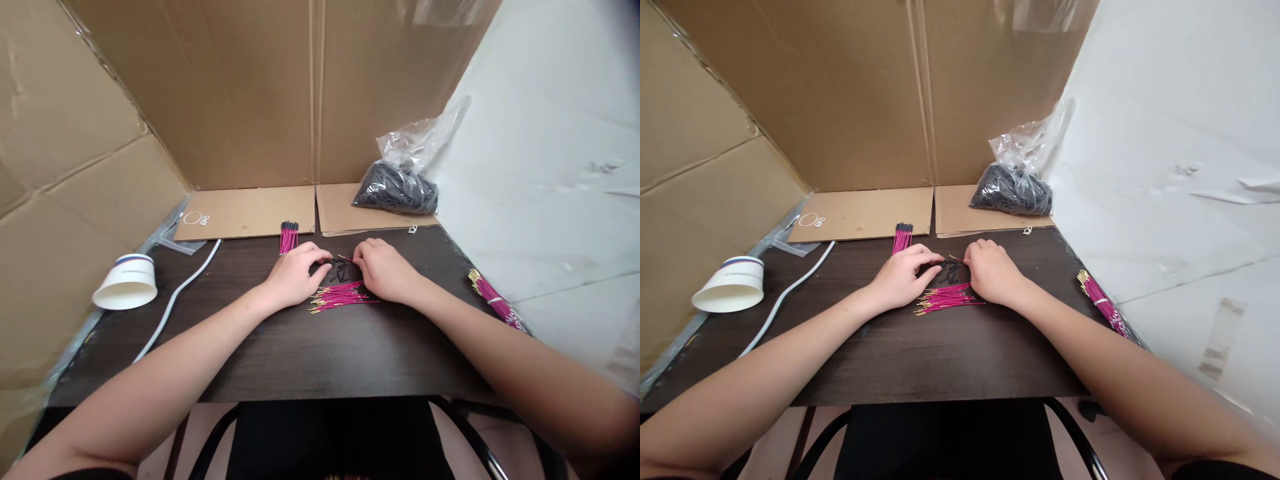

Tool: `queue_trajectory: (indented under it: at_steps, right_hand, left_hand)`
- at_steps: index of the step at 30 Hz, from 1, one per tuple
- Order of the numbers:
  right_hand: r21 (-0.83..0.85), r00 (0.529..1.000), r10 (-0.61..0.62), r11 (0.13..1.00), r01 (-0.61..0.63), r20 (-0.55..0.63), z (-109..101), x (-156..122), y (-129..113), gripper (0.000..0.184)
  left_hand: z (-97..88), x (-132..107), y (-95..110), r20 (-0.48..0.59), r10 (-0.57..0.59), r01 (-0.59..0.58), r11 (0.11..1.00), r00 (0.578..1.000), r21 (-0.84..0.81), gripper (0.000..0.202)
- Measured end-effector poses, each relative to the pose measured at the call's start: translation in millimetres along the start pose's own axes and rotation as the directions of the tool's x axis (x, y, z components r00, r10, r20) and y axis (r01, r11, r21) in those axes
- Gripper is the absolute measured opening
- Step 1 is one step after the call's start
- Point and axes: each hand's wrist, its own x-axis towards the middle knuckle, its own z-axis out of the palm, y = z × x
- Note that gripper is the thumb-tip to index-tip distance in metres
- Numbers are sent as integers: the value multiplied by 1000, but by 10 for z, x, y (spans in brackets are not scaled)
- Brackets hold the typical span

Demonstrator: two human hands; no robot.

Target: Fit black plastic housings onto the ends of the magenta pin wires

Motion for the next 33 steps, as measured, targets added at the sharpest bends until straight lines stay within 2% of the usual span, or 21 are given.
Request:
queue_trajectory:
  at_steps: [2, 4, 7, 9, 12, 17, 33]
  right_hand:
    - [32, 1000, 21, 999, -20, -11, -2, 9, -21, 13]
    - [142, 998, 38, 989, -32, -42, -10, 19, -53, 12]
    - [351, 988, 53, 936, 0, -142, -30, 22, -119, 9]
    - [410, 978, 50, 911, 39, -204, -47, 16, -165, 13]
    - [386, 974, 16, 919, 75, -227, -68, 10, -210, 15]
    - [340, 982, 2, 938, 63, -189, -67, 13, -198, 12]
    - [293, 990, -66, 951, 102, -128, -55, 7, -182, 13]
  left_hand:
    - [16, -7, 0, -3, 8, -8, 1000, 1000, 13, 25]
    - [29, -10, -3, -1, 20, -20, 1000, 1000, 22, 24]
    - [34, -1, -12, -1, 34, -34, 999, 999, 0, 20]
    - [26, 9, -17, 6, 19, -19, 1000, 1000, -22, 17]
    - [3, 19, -12, 42, -34, 35, 999, 999, -25, 12]
    - [-39, 20, 34, 90, -88, 87, 996, 992, 10, 9]
    - [-53, 26, 50, 94, -80, 80, 997, 992, 3, 8]
